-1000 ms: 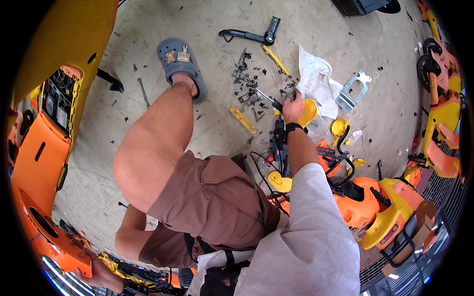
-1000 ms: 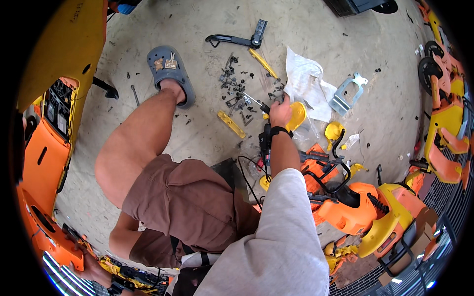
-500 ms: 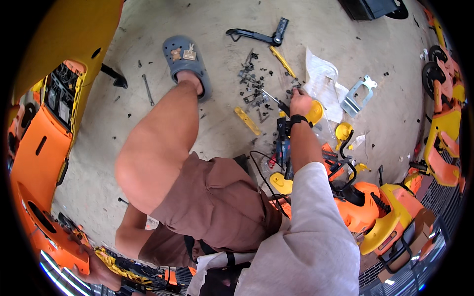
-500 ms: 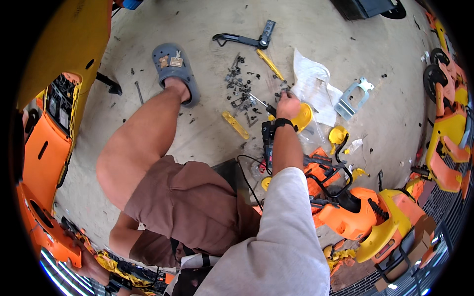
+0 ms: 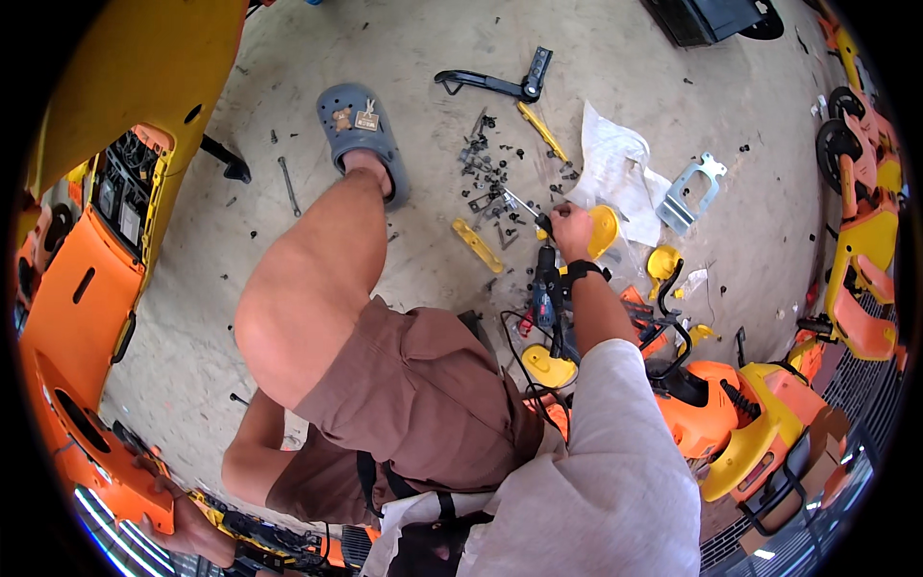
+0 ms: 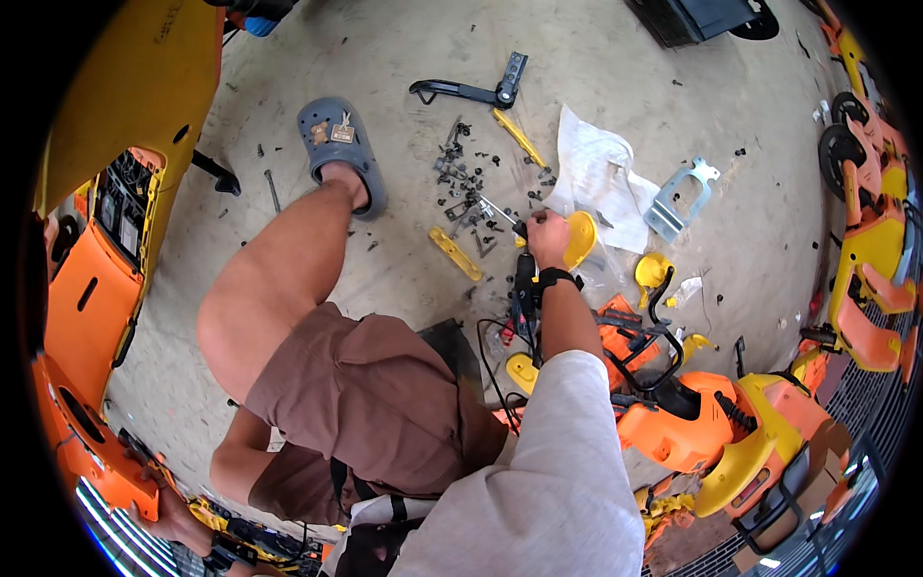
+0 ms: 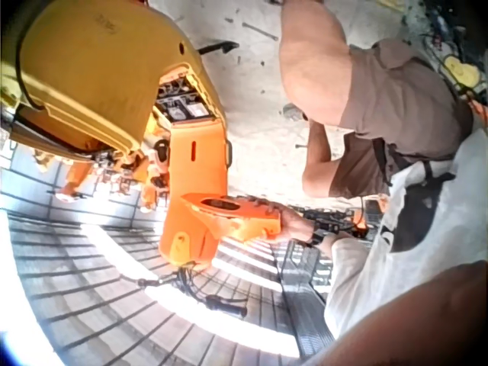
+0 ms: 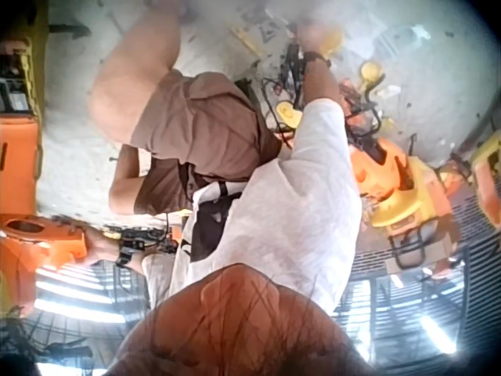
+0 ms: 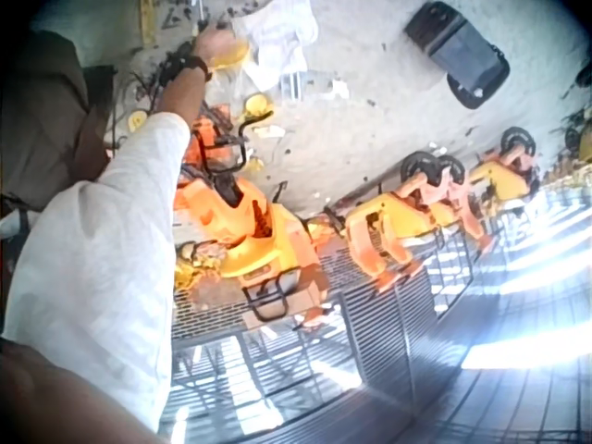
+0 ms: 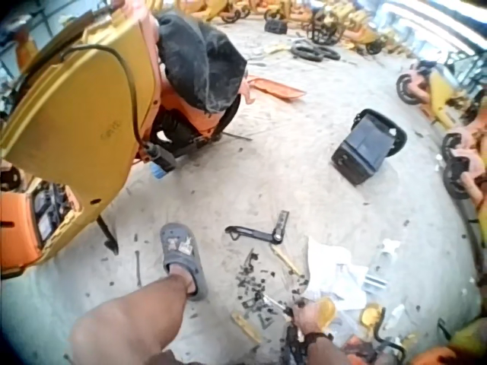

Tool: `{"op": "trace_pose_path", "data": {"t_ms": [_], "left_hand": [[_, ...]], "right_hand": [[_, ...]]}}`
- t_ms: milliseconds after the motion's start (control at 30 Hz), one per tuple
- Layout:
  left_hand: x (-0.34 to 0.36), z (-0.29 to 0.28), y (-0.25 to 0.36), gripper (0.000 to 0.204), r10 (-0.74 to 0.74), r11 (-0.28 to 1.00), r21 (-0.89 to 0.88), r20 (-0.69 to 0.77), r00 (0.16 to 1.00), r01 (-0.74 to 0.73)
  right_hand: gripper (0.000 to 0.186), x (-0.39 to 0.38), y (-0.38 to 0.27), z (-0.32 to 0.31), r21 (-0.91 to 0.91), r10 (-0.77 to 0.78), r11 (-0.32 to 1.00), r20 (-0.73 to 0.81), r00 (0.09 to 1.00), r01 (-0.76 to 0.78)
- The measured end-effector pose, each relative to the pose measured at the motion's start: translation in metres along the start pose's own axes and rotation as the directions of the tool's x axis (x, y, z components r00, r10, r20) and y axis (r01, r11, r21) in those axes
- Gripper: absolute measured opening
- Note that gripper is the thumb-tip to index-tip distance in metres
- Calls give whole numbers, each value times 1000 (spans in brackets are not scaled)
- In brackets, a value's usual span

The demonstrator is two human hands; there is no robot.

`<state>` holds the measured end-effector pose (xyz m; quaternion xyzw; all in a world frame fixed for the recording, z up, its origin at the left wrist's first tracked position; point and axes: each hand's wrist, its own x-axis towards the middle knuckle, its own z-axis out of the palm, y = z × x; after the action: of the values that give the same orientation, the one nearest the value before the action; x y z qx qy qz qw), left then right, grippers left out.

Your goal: The person installs a white electronic component and a metal bracket onto an orange scooter panel using a power drill and small screws.

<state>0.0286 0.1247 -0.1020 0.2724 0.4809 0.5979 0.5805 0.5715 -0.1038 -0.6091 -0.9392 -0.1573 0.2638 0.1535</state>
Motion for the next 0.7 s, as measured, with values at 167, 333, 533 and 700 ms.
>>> {"op": "trace_pose_path", "data": {"t_ms": [167, 333, 533, 700], "left_hand": [[3, -11, 3, 91, -26, 999, -30, 75, 997, 28], [1, -10, 2, 90, -24, 999, -41, 69, 997, 27], [-4, -7, 2, 90, 24, 1000, 12, 88, 996, -25], [-6, -4, -4, 90, 6, 1000, -23, 114, 994, -4]], "right_hand": [[23, 11, 10, -6, -28, -128, 991, 159, 979, 134], [28, 13, -32, -12, -79, -32, 996, 221, 975, 51], [29, 33, -11, -1, 6, 197, 977, 356, 913, -213], [23, 27, -10, 3, -38, 23, 999, 285, 958, -13]]}}
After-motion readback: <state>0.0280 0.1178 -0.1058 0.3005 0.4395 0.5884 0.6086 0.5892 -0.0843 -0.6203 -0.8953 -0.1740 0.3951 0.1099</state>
